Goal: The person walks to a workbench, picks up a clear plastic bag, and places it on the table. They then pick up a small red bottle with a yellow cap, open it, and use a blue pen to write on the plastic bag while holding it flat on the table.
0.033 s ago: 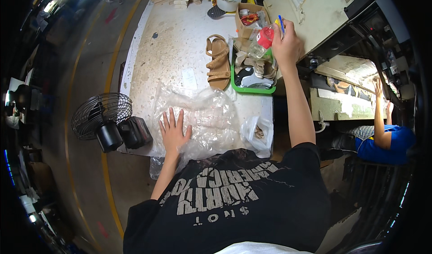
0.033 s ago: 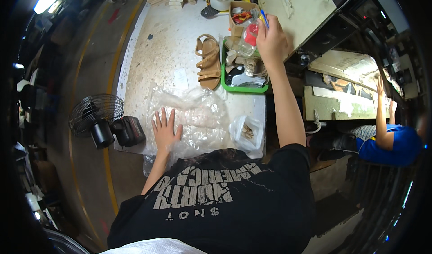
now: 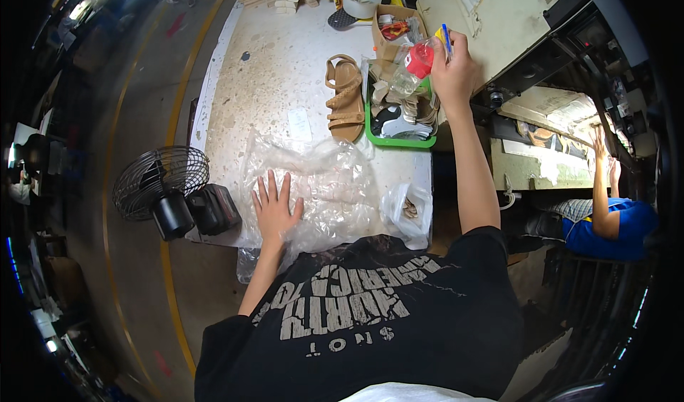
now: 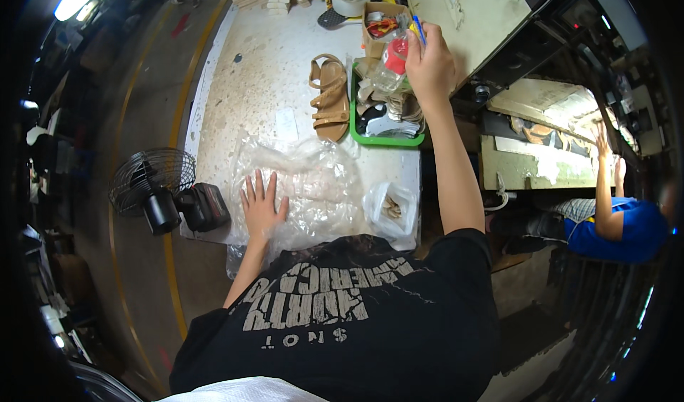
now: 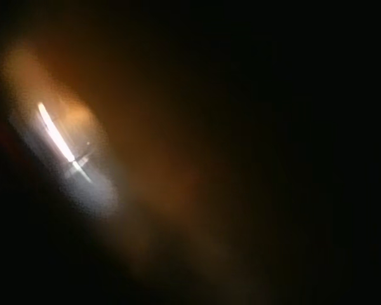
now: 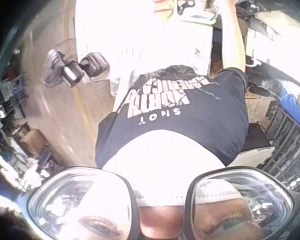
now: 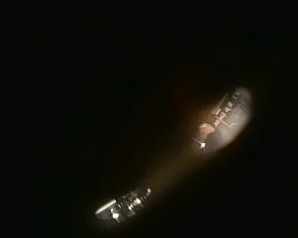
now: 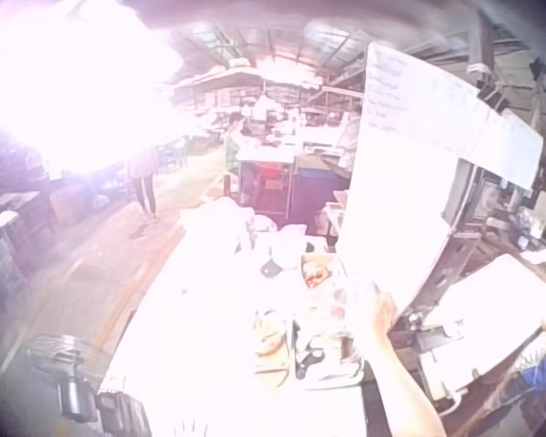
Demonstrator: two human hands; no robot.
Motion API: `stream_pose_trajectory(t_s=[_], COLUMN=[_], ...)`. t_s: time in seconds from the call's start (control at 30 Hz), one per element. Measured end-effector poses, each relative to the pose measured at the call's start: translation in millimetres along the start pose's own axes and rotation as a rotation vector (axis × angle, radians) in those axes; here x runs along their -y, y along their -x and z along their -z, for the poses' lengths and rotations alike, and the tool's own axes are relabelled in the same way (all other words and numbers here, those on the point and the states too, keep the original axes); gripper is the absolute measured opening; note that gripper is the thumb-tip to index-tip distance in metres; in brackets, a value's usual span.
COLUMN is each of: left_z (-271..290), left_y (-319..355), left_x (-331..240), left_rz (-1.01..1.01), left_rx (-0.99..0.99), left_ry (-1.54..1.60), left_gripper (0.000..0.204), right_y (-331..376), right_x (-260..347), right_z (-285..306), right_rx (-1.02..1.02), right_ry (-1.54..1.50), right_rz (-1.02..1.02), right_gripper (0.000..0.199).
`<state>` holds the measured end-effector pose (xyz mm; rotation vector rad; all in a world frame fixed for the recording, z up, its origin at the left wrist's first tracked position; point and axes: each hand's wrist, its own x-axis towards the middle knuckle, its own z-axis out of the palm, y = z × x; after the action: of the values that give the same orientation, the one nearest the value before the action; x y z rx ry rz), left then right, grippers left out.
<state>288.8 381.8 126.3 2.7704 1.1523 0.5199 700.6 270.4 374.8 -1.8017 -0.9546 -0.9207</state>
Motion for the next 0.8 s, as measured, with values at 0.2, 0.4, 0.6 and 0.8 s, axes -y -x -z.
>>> stream_pose_trajectory(t_s=[0.2, 0.4, 0.6, 0.8], left_z=[8.2, 86.0, 93.8, 90.2], left_y=[-12.7, -36.0, -38.0, -35.8], left_x=[9.8, -28.2, -75.3, -64.0], left_rz=[-0.006, -0.062, -0.105, 0.158], left_rx=[0.077, -0.015, 0.015, -0.032], left_ry=[0.076, 0.800, 1.197, 1.172], left_gripper=[0.070, 0.065, 0.085, 0.074], right_y=[19.5, 81.2, 117.5, 59.4], right_x=[62.2, 119.4, 151.9, 101.1], right_z=[38.6, 47.5, 22.6, -17.3], right_rx=[0.095, 0.450, 0.561, 0.629], right_ry=[-0.503, -0.747, -0.899, -0.445], right_rz=[-0.037, 0.039, 0.149, 0.207], right_gripper=[0.021, 0.023, 0.024, 0.024])
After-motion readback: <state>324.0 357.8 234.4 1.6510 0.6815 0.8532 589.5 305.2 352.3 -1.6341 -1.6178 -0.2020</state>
